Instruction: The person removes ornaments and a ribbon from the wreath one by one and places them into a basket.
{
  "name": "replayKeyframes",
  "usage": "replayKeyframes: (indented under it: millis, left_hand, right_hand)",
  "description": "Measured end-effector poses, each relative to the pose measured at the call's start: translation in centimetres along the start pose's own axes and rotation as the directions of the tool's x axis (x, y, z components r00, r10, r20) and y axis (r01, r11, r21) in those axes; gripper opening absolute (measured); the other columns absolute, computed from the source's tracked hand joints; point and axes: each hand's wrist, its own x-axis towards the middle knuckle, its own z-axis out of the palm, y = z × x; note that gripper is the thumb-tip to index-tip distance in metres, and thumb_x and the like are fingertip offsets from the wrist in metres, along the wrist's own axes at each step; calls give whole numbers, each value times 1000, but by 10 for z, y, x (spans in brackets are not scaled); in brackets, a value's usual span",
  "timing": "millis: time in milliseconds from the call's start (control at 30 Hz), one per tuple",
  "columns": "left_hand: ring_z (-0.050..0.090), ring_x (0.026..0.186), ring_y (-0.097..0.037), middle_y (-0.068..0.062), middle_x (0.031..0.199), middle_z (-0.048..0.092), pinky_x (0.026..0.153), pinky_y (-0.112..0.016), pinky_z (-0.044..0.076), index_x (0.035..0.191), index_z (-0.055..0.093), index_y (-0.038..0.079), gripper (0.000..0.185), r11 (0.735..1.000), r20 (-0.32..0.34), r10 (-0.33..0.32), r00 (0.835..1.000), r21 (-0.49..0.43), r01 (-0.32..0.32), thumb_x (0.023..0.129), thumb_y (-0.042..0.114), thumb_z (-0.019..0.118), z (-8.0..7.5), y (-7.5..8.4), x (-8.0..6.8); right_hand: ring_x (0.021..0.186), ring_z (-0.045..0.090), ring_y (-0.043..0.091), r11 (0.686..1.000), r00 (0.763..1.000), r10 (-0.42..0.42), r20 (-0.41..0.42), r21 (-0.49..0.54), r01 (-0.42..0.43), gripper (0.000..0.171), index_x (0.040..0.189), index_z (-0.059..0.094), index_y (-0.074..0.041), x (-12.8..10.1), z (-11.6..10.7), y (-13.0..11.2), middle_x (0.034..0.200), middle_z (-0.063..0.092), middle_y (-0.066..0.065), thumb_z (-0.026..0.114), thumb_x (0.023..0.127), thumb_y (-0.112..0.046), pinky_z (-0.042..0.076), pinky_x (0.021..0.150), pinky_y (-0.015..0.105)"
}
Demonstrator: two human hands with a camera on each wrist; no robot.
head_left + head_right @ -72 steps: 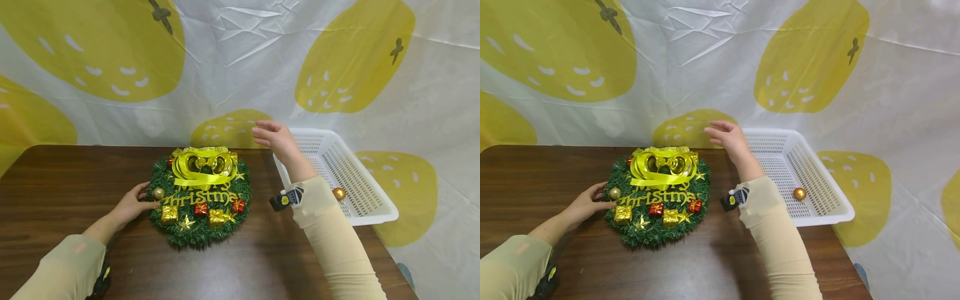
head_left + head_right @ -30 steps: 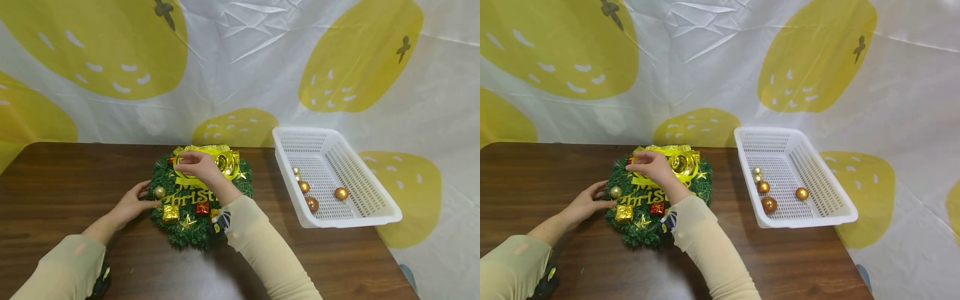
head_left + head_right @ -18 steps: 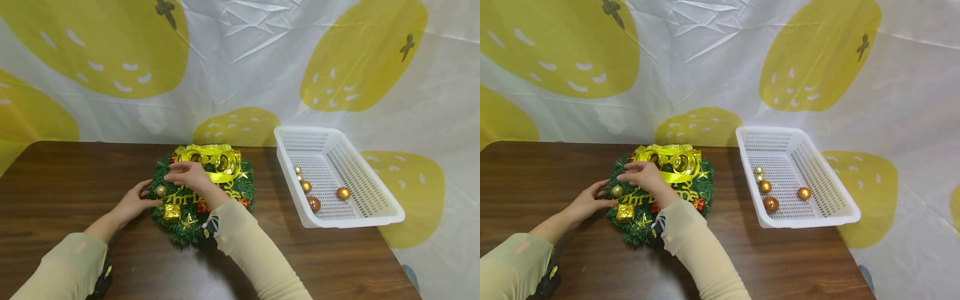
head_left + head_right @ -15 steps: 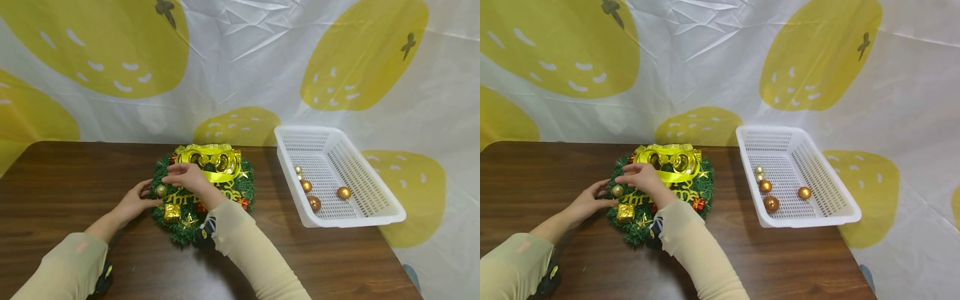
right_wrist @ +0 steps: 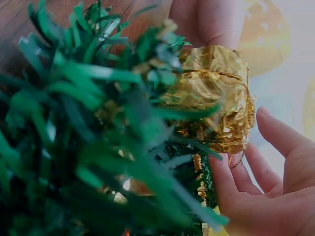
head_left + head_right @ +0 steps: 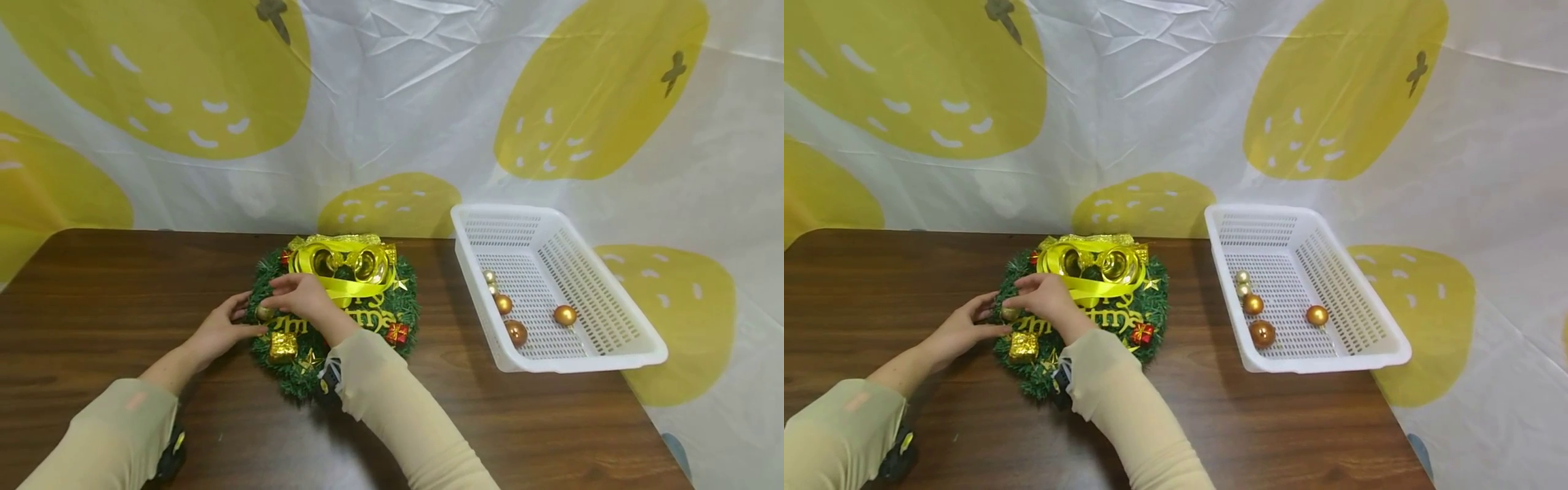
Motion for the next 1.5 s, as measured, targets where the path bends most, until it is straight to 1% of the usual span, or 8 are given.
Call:
replayKeyframes:
  millis: [233,433,700,933,1033,1200,1367,1500]
  left_hand:
    - [18,136,-49,-33,150,15,107,-61,27,150,6,-1,91,1000,3,-2,1000,-2,2,87,26,66,0,1,-1]
    - [17,137,-49,-32,150,14,107,-61,27,150,6,-1,91,1000,14,-3,1000,-5,3,87,28,66,-1,0,0]
    - [19,136,-48,-32,149,17,106,-61,28,149,8,-2,89,1000,1,8,1000,-8,-8,87,24,66,-1,-1,0]
    - [20,135,-49,-33,149,17,106,-61,28,149,7,-2,88,1000,-2,10,1000,-5,-10,88,22,65,0,-3,1]
    - [20,135,-49,-33,149,16,106,-61,28,149,7,-2,88,1000,-1,9,1000,-4,-9,88,22,65,0,-3,1]
    - [20,135,-49,-33,149,17,106,-61,28,149,8,-2,89,1000,1,11,1000,-5,-11,87,24,66,0,-2,1]
    - [18,137,-48,-31,150,15,107,-61,28,150,7,-1,91,1000,8,-4,1000,-7,4,87,27,66,-1,-1,0]
    - [18,137,-48,-31,150,15,106,-61,28,150,6,0,91,1000,10,-13,1000,-5,13,87,29,66,-1,-1,0]
  right_hand:
    - [90,64,19,996,1000,-8,-21,-84,6,39,117,65,-7,2,4,3,107,66,9,75,79,-13,55,78,29]
    - [95,63,20,984,1000,-29,-12,-177,26,39,118,65,-9,2,7,3,111,66,8,74,80,-15,54,77,30]
    - [96,62,17,950,999,-44,-9,-311,39,33,113,68,-11,5,14,2,109,67,5,73,80,-9,53,75,26]
    - [92,62,13,896,997,-78,13,-438,76,30,112,69,-12,7,17,2,108,68,2,72,82,-9,51,71,21]
    - [90,62,13,904,997,-76,23,-421,78,29,111,69,-12,7,16,2,107,68,2,71,82,-10,51,69,21]
    - [91,62,15,938,998,-54,25,-341,60,28,111,69,-12,6,12,3,108,67,3,71,83,-12,52,70,24]
    - [91,63,15,951,999,-47,24,-305,52,28,110,70,-13,6,7,1,107,68,3,71,83,-18,52,71,26]
    - [89,64,16,971,998,-43,38,-236,50,27,110,70,-12,5,1,0,105,69,4,71,84,-20,53,73,28]
